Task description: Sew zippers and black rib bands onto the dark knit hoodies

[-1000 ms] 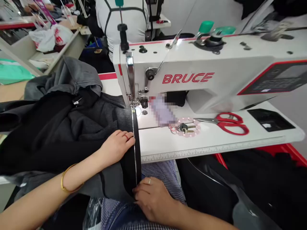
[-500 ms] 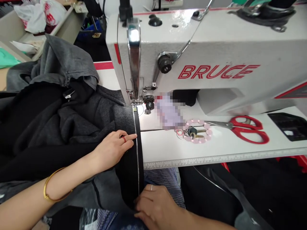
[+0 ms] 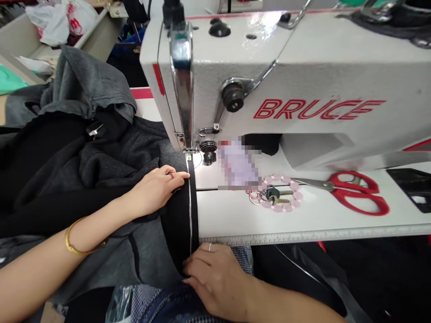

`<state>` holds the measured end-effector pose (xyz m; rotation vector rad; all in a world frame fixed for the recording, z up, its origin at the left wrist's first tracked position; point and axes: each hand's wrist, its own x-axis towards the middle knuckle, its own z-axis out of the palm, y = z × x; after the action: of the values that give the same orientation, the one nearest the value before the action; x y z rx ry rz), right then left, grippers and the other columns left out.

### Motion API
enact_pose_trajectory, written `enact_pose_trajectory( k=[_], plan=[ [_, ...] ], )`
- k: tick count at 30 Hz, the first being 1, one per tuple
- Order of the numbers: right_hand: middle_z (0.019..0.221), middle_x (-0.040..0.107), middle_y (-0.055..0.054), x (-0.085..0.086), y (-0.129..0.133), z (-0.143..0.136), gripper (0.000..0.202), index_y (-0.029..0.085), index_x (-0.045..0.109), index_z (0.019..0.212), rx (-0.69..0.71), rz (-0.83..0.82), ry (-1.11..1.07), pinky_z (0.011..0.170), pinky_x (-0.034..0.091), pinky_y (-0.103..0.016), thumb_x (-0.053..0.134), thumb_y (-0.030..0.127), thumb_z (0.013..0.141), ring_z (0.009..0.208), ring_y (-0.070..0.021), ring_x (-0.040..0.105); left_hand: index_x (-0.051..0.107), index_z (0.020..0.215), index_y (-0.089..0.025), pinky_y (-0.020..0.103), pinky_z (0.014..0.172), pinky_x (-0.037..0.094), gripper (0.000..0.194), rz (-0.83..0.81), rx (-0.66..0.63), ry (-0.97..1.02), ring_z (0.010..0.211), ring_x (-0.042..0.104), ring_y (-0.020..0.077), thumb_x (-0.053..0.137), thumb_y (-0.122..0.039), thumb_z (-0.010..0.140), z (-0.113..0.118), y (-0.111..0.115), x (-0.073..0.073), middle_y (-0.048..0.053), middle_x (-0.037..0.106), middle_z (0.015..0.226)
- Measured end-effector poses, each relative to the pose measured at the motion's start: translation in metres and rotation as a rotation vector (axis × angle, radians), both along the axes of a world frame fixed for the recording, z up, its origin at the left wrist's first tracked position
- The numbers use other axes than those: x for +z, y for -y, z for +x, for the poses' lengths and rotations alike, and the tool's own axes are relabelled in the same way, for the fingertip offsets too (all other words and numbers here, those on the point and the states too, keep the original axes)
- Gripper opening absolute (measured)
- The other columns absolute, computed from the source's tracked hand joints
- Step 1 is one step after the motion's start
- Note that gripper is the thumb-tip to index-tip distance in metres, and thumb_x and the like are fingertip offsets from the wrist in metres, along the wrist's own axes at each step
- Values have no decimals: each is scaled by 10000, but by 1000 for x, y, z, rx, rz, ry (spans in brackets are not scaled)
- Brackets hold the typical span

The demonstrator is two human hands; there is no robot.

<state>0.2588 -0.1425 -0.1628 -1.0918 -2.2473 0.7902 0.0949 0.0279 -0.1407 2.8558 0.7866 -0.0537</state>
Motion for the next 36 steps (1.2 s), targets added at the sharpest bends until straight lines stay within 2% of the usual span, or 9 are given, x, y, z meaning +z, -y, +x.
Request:
enact_pose_trajectory(
  k=[5,7,9,12,14,16,21,28,36],
  plan=[
    [693,601,-36,-1,-17,1,168,155,543,714,-35,37,26,653,428,-258,434,186,838,676,-141,537,513,888,-180,279,764,427,166,34,3,29,969,459,171,403,-89,802,4,-26,0,-4,527,1188],
    [711,610,-39,-2,-22,2,175,155,533,702,-40,63,7,672,435,-256,430,183,840,699,-138,547,522,888,-171,288,770,426,170,59,-8,26,961,477,175,401,-87,802,6,-27,2,15,543,1163],
    [740,623,-39,-2,-24,2,167,156,540,720,-46,78,-14,687,442,-256,425,181,838,720,-136,557,532,908,-156,306,770,423,203,110,-76,14,941,502,181,388,-67,797,8,-16,4,45,574,1110],
    [809,645,-22,-1,-25,4,134,160,566,793,-66,112,-54,720,446,-238,436,154,824,754,-122,569,549,916,-151,338,788,405,218,205,-205,74,922,528,190,382,-65,804,6,15,3,59,595,1089],
    [845,651,-14,0,-24,5,137,162,572,820,-74,135,-70,738,445,-220,437,135,821,772,-108,573,558,917,-161,343,815,387,216,230,-214,163,950,524,190,390,-74,813,2,33,0,50,594,1105],
    [850,652,-17,0,-26,6,143,163,571,819,-64,138,-68,739,447,-216,430,142,829,779,-101,577,560,924,-165,330,836,374,235,203,-178,221,983,512,176,388,-57,807,-2,39,-6,41,602,1094],
    [842,652,-27,1,-39,10,138,156,567,821,-23,116,-6,737,452,-238,433,177,845,770,-114,583,550,950,-175,322,862,364,301,95,-101,204,999,491,160,377,-14,765,-7,16,-12,23,618,1054],
    [725,624,-25,4,-71,13,160,157,559,726,-14,70,132,663,425,-243,488,236,845,720,-133,570,531,1052,-186,329,863,383,356,-19,27,157,949,493,160,373,-52,763,-5,-19,-7,37,597,997],
    [726,624,-19,5,-104,17,154,157,570,722,-36,103,249,625,378,-236,553,274,821,720,-147,569,553,1075,-193,317,830,413,282,52,165,159,893,505,176,377,-190,854,-3,-49,-10,57,569,879]
  ],
)
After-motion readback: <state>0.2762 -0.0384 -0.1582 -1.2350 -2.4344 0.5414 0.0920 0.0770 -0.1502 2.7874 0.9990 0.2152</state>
